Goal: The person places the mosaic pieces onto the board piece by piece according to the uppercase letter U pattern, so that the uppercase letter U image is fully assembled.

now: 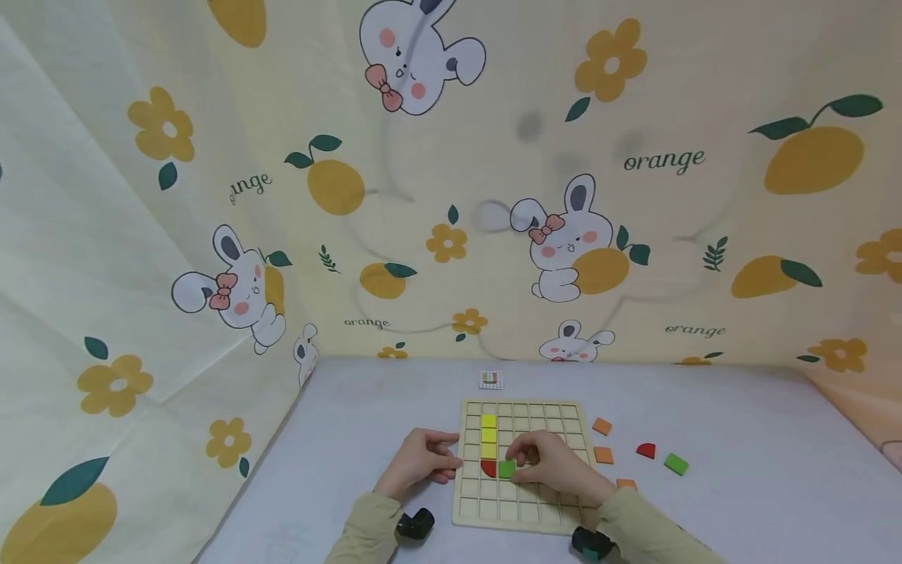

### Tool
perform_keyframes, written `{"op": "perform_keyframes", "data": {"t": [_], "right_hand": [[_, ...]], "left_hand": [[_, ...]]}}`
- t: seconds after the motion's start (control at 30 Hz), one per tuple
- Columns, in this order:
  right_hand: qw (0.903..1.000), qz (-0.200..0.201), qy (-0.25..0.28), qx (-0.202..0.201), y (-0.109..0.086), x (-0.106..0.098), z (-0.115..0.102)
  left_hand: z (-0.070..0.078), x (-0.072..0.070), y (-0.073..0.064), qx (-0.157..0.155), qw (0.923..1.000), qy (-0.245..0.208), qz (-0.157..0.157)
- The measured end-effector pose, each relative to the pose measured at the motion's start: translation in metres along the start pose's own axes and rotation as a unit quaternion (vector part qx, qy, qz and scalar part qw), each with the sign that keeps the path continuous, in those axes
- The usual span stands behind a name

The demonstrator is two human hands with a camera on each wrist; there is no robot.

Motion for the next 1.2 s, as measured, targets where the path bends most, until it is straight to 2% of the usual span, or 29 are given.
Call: {"op": "perform_keyframes", "data": {"t": [0.3, 0.43, 0.67, 0.97, 1.2], "right_hand": [[0.9973, -0.048, 0.048, -0.028, -0.011, -0.015, 0.008], [0.9983, -0.039, 0.036, -0.024, -0.022, -0.033, 0.013], [0.9999, 0.003, -0.007, -0.014, -0.048, -0.078, 0.03], [0.9957, 0.04, -0.065, 0.052, -0.09, -0.123, 0.078], [0.9917, 0.035, -0.064, 0.106, -0.121, -0.135, 0.111]], "left_hand": [[0.001, 0.001, -0.001, -0.01, 0.9999, 0.0, 0.0], [0.003, 0.002, -0.002, -0.012, 0.9999, 0.002, 0.0], [0.003, 0.002, -0.001, -0.007, 0.9999, 0.007, 0.004], [0.002, 0.002, -0.001, -0.007, 0.9999, 0.011, 0.004], [0.001, 0.001, 0.0, -0.012, 0.9999, 0.006, 0.0]]}}
Point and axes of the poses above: each hand's wrist, its own y-axis towards the middle knuckle, its own x-axis out of the palm, z = x × y, the point moved 2 cm from there along y, towards the middle knuckle, and after that the axes turned 15 degrees about -y, right-handed, at the moved point
